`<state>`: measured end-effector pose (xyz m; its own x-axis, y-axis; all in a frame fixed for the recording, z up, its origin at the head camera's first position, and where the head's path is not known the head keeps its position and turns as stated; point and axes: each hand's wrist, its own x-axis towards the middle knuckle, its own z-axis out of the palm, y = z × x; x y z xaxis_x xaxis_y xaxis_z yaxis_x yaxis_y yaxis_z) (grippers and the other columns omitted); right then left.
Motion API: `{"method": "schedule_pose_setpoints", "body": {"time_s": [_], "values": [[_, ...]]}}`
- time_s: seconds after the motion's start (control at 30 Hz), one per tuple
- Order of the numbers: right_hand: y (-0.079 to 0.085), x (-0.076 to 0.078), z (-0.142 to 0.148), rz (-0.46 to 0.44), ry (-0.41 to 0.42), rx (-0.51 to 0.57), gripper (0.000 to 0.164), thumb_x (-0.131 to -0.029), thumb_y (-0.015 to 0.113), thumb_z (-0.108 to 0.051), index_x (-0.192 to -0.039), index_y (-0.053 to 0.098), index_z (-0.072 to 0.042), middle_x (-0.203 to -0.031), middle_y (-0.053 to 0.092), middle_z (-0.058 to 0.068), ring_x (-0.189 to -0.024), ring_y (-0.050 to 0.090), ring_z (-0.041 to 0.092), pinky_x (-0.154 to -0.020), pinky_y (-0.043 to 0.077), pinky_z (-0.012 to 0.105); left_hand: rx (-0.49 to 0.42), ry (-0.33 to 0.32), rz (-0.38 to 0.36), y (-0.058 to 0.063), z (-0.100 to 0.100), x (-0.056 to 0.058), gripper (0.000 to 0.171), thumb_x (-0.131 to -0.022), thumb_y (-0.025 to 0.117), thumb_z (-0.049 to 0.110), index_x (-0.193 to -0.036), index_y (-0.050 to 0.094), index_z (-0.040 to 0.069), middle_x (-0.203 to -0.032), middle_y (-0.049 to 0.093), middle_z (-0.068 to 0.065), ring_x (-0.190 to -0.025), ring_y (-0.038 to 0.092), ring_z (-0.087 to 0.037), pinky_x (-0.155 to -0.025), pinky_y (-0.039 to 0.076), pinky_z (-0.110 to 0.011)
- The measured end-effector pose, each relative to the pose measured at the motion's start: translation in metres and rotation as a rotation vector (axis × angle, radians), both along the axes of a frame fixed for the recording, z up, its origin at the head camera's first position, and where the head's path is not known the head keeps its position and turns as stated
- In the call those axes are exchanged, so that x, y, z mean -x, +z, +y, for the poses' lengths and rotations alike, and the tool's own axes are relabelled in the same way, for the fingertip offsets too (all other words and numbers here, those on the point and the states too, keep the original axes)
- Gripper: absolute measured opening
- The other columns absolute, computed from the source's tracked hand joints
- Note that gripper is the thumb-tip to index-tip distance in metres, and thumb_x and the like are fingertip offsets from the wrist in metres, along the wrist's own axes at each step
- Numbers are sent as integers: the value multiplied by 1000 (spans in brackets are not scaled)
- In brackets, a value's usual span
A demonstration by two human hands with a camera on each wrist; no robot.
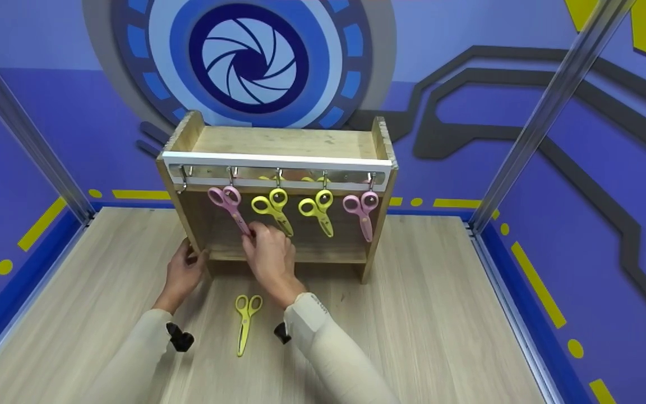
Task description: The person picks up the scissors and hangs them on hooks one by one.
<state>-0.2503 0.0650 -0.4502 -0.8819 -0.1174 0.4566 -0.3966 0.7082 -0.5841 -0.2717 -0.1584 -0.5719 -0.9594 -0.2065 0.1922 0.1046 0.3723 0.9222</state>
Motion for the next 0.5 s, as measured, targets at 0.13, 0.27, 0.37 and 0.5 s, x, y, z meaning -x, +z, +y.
{"method": "schedule_pose_setpoints", "body": {"time_s": [0.13,0.27,0.37,0.5], "values": [[0,-3,2,-21,1,-13,19,-93,77,-25,-108,77,-14,-98,78,-1,-68,65,14,-57,51,33,11,0,5,0,0,0,55,-103,61,11,-154,42,4,-139,57,-27,-122,62,-41,-99,54,-51],[-2,-8,5,-45,-10,-33,29,-93,78,-29,-118,74,-16,-107,78,-1,-70,68,8,-61,56,36,12,-2,-1,1,0,0,55,-103,61,11,-154,42,4,-140,57,-26,-122,61,-40,-100,54,-51],[-5,-15,9,-65,-32,-55,35,-92,77,-35,-123,71,-17,-110,77,0,-78,73,13,-67,59,42,10,-2,-5,1,-1,0,55,-103,61,12,-154,42,5,-140,57,-26,-123,61,-40,-100,53,-52],[-15,-24,14,-106,-57,-85,45,-92,77,-40,-128,66,-16,-108,77,3,-88,74,24,-70,59,50,25,-9,2,0,-1,0,57,-103,61,12,-155,40,5,-141,56,-26,-124,60,-40,-101,53,-51]]}}
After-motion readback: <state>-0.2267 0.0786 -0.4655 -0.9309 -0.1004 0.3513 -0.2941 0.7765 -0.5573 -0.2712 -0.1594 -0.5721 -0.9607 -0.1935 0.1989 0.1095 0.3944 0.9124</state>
